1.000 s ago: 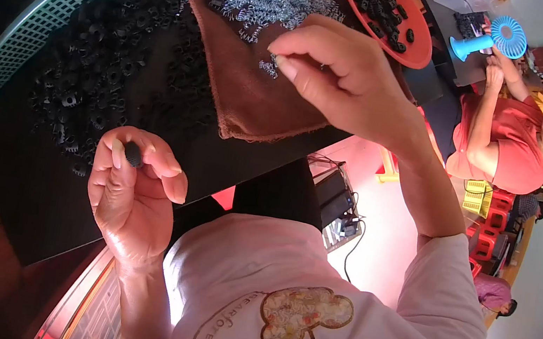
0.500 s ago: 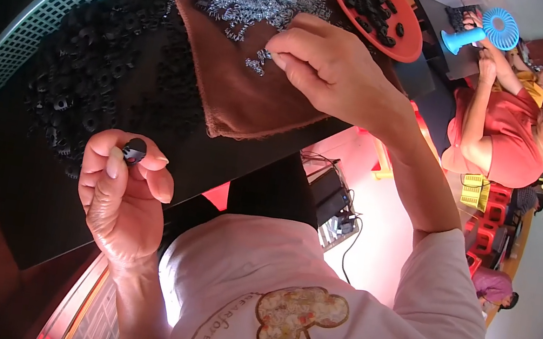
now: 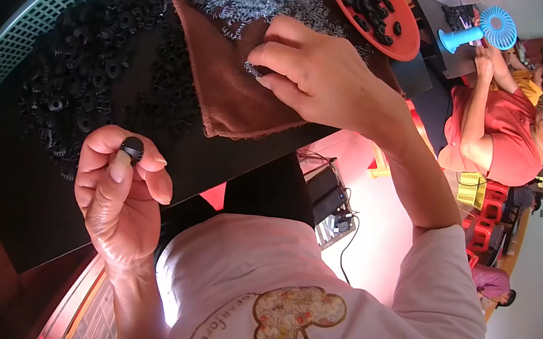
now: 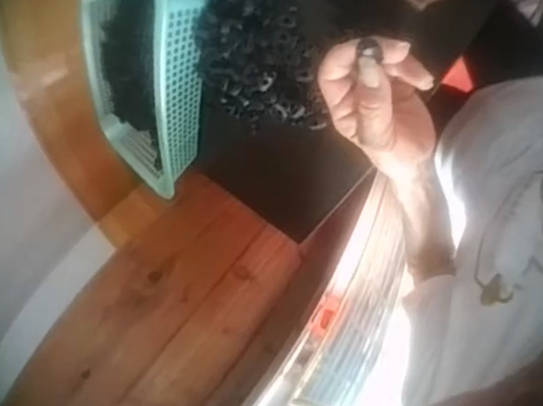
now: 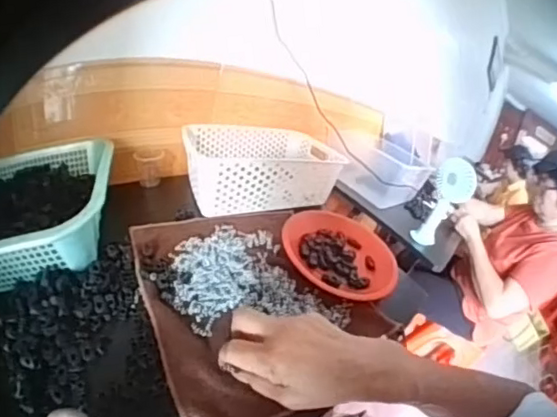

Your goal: Assembling small silver pins into black plastic components at a workbench.

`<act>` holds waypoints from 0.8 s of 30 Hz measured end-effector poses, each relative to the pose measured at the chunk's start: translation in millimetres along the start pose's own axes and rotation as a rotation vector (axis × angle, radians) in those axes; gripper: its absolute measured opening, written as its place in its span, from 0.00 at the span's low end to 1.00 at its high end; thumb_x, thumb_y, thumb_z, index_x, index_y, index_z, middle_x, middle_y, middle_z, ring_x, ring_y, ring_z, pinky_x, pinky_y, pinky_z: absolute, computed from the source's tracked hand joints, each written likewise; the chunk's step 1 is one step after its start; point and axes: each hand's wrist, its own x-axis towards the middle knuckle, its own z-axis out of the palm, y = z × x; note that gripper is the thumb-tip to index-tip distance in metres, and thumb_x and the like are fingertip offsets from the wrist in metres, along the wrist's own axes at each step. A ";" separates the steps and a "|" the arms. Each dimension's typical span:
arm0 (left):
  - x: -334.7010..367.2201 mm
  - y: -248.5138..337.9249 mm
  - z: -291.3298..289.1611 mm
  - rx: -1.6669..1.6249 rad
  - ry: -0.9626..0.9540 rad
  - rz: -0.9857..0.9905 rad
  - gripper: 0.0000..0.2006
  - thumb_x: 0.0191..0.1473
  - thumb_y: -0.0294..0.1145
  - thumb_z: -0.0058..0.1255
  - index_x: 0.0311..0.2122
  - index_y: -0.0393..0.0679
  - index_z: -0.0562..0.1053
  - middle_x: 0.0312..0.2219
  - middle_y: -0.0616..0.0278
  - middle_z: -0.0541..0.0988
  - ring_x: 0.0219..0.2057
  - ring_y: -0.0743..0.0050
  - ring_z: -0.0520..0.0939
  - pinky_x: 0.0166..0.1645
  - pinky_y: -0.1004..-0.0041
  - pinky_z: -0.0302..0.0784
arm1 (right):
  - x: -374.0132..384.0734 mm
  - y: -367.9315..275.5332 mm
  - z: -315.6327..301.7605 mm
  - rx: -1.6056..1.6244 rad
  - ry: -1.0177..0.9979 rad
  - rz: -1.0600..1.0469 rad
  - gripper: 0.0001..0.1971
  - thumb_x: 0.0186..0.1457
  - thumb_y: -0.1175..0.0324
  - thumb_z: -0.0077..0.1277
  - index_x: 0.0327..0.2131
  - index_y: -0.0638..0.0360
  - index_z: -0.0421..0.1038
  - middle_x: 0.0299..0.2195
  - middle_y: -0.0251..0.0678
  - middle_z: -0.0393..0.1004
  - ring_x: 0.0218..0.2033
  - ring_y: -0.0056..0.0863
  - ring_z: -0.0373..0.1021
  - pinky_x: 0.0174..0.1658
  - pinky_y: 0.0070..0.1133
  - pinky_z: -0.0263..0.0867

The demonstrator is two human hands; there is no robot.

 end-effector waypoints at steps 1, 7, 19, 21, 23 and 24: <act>-0.5 0.2 0.2 -0.003 0.048 -0.010 0.11 0.61 0.29 0.44 0.45 0.32 0.69 0.28 0.55 0.77 0.19 0.77 0.73 0.26 0.82 0.71 | -1.3 -1.2 -0.1 -0.013 0.007 -0.003 0.05 0.51 0.69 0.52 0.32 0.55 0.69 0.33 0.36 0.66 0.27 0.41 0.70 0.28 0.35 0.65; -2.5 -0.3 4.6 0.096 0.016 -0.015 0.14 0.61 0.29 0.44 0.48 0.32 0.69 0.28 0.56 0.78 0.21 0.77 0.75 0.27 0.82 0.73 | -1.9 -5.1 4.1 -0.049 0.044 -0.028 0.05 0.51 0.70 0.51 0.32 0.55 0.68 0.31 0.34 0.66 0.24 0.41 0.69 0.23 0.33 0.64; -10.3 -5.6 3.8 0.089 -0.044 0.021 0.14 0.61 0.28 0.45 0.50 0.33 0.66 0.37 0.43 0.80 0.22 0.70 0.81 0.32 0.76 0.78 | -9.1 -13.3 13.2 -0.154 0.047 -0.086 0.05 0.47 0.72 0.52 0.31 0.56 0.68 0.27 0.35 0.64 0.22 0.39 0.68 0.22 0.32 0.65; -12.4 -4.3 4.1 0.121 0.012 -0.035 0.15 0.62 0.30 0.44 0.51 0.32 0.64 0.38 0.40 0.79 0.23 0.69 0.82 0.33 0.75 0.79 | -9.9 -12.0 13.0 -0.140 0.056 -0.094 0.06 0.47 0.73 0.52 0.31 0.56 0.68 0.28 0.35 0.64 0.22 0.39 0.68 0.22 0.32 0.65; -12.8 -4.3 3.9 0.128 -0.035 -0.026 0.14 0.63 0.32 0.43 0.49 0.33 0.65 0.38 0.40 0.79 0.23 0.69 0.82 0.33 0.74 0.79 | -10.9 -10.5 12.0 -0.128 0.065 -0.102 0.06 0.47 0.73 0.51 0.31 0.56 0.68 0.28 0.35 0.64 0.23 0.39 0.68 0.22 0.32 0.65; -12.9 -4.5 3.8 0.111 -0.033 -0.017 0.13 0.63 0.32 0.43 0.47 0.33 0.65 0.38 0.39 0.79 0.23 0.69 0.82 0.34 0.74 0.79 | -11.4 -10.0 11.5 -0.118 0.075 -0.097 0.09 0.46 0.76 0.52 0.34 0.57 0.69 0.29 0.35 0.66 0.23 0.39 0.69 0.22 0.30 0.64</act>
